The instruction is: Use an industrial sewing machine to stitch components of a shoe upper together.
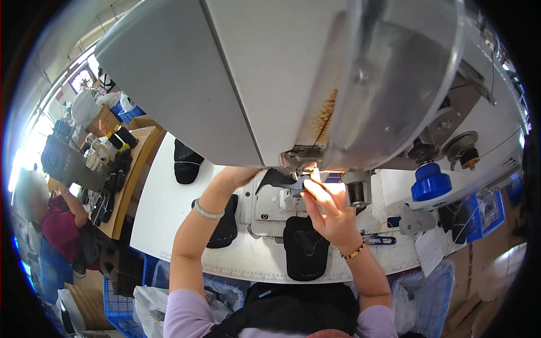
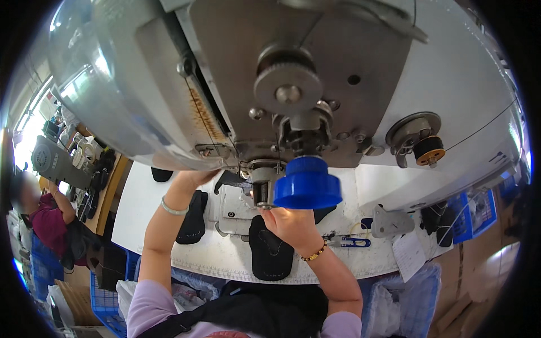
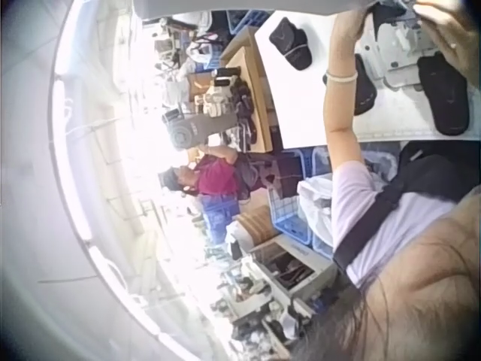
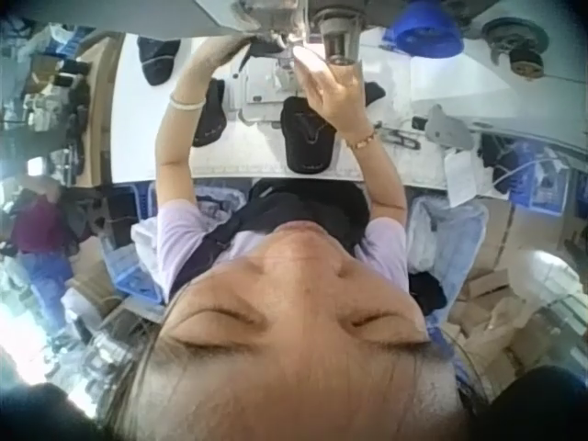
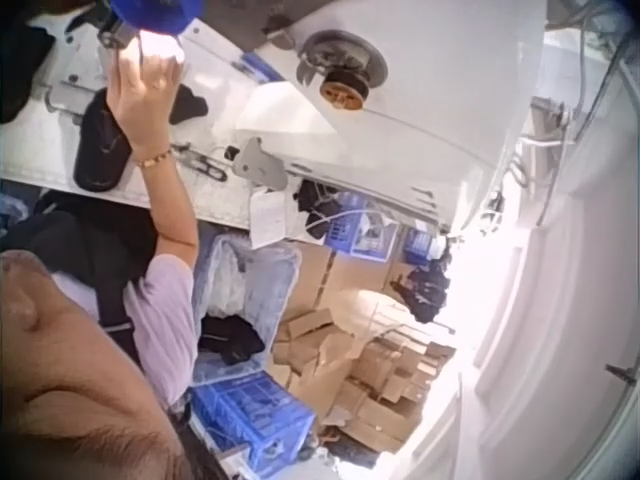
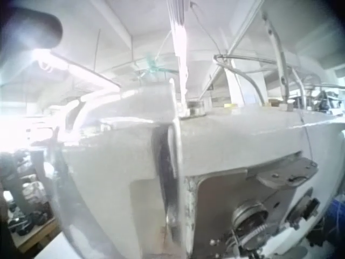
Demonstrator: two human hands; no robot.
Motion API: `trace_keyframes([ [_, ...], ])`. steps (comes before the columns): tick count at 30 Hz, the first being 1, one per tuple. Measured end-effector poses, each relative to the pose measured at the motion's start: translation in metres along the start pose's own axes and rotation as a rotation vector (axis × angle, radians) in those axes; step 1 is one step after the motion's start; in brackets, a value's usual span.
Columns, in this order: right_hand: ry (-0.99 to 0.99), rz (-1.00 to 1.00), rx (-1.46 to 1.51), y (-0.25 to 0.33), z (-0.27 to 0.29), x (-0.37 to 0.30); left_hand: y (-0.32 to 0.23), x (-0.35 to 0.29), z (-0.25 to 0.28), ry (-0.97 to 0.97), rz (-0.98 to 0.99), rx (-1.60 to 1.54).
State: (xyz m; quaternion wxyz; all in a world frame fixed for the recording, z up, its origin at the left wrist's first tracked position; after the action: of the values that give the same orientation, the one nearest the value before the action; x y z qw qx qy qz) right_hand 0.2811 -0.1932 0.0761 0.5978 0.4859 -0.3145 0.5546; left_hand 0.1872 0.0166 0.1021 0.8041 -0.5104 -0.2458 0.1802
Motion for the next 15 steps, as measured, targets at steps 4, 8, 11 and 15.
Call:
trace_keyframes([
  [4,-0.003,0.073,-0.004,-0.01,0.003,-0.006,-0.018,-0.02,-0.014,-0.017,0.41,-0.711],
  [8,0.003,0.126,-0.057,-0.003,0.003,-0.005,-0.023,-0.033,-0.02,-0.06,0.375,-0.844],
  [11,-0.012,0.124,-0.07,0.002,0.003,0.001,-0.023,-0.034,-0.023,-0.04,0.376,-0.895],
  [15,-0.031,0.203,-0.072,0.014,-0.001,0.004,-0.021,-0.042,-0.028,-0.035,0.357,-0.95],
])
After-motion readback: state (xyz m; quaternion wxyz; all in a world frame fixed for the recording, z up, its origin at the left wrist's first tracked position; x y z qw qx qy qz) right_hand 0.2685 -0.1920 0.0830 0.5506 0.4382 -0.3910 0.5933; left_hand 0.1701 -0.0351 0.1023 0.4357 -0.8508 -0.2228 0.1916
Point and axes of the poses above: each hand's wrist, its own x-axis towards the middle knuckle, its own z-axis out of the back of the hand, y = z × x, the point moved 1 cm from there along x, towards the middle knuckle, and after that the axes turned 9 degrees about -y, right-handed, at the moved point
